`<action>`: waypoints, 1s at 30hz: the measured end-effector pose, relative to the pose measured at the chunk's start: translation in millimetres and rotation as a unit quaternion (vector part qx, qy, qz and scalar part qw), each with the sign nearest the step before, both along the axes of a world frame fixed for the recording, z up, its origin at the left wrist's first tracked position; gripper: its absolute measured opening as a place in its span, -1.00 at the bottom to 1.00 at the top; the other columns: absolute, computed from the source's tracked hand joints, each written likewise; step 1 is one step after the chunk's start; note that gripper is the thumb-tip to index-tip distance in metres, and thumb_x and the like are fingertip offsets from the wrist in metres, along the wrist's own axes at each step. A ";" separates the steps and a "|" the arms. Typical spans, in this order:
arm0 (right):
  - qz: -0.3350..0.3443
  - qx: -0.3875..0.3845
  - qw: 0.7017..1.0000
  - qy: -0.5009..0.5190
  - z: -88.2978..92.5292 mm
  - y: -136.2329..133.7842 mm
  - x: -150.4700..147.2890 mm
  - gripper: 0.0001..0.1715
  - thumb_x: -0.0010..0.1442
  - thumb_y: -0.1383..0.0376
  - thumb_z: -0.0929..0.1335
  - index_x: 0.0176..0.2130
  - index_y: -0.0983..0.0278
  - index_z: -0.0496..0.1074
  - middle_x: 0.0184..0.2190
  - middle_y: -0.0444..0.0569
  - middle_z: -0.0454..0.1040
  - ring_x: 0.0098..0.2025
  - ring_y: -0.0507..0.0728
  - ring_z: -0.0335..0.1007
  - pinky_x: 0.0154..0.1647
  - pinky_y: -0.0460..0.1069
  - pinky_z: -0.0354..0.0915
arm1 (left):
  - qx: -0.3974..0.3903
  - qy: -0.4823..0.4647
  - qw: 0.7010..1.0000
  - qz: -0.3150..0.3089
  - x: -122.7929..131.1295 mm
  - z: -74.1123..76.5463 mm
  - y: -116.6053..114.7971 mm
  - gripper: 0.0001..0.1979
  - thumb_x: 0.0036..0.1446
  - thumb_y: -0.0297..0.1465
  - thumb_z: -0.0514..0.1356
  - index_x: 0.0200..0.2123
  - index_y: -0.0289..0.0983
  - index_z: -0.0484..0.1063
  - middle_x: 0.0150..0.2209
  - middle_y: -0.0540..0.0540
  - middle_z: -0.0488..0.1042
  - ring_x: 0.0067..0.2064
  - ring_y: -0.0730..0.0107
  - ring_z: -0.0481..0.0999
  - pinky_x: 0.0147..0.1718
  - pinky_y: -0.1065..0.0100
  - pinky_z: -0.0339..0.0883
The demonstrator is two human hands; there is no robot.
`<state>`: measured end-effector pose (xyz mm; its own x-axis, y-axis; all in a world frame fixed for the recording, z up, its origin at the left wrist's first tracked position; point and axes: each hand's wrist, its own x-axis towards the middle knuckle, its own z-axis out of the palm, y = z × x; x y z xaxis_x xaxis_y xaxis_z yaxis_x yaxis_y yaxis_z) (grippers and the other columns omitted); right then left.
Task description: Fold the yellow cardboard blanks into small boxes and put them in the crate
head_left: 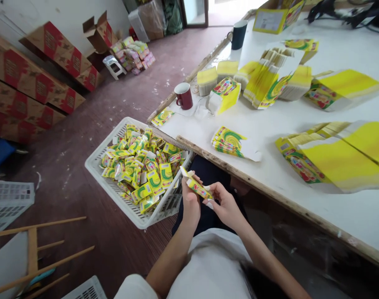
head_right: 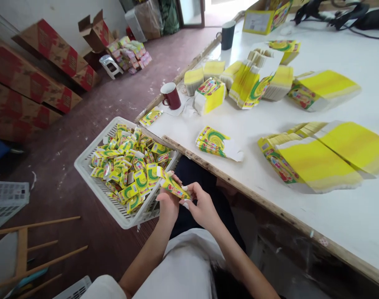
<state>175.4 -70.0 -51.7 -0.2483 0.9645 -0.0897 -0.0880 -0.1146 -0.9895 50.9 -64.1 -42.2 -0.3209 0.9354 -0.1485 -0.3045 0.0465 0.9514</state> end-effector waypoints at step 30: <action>-0.169 0.180 0.959 -0.141 3.5 -3.1 4.2 -0.29 0.31 0.08 0.41 0.33 0.16 0.20 0.30 0.20 0.29 0.38 0.37 0.20 0.42 0.34 0.14 | -0.039 0.477 0.835 -0.270 -50.3 29.6 -8.9 -0.33 -0.02 -0.24 0.46 0.15 -0.19 0.35 -0.01 -0.21 0.59 0.00 -0.03 0.62 -0.03 0.05 0.50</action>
<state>179.6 -73.1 -48.1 0.0698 0.9667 0.2460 0.2174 0.2260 -0.9496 0.6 -73.0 -12.6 0.1382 0.9815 -0.1326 0.6760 0.0044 0.7369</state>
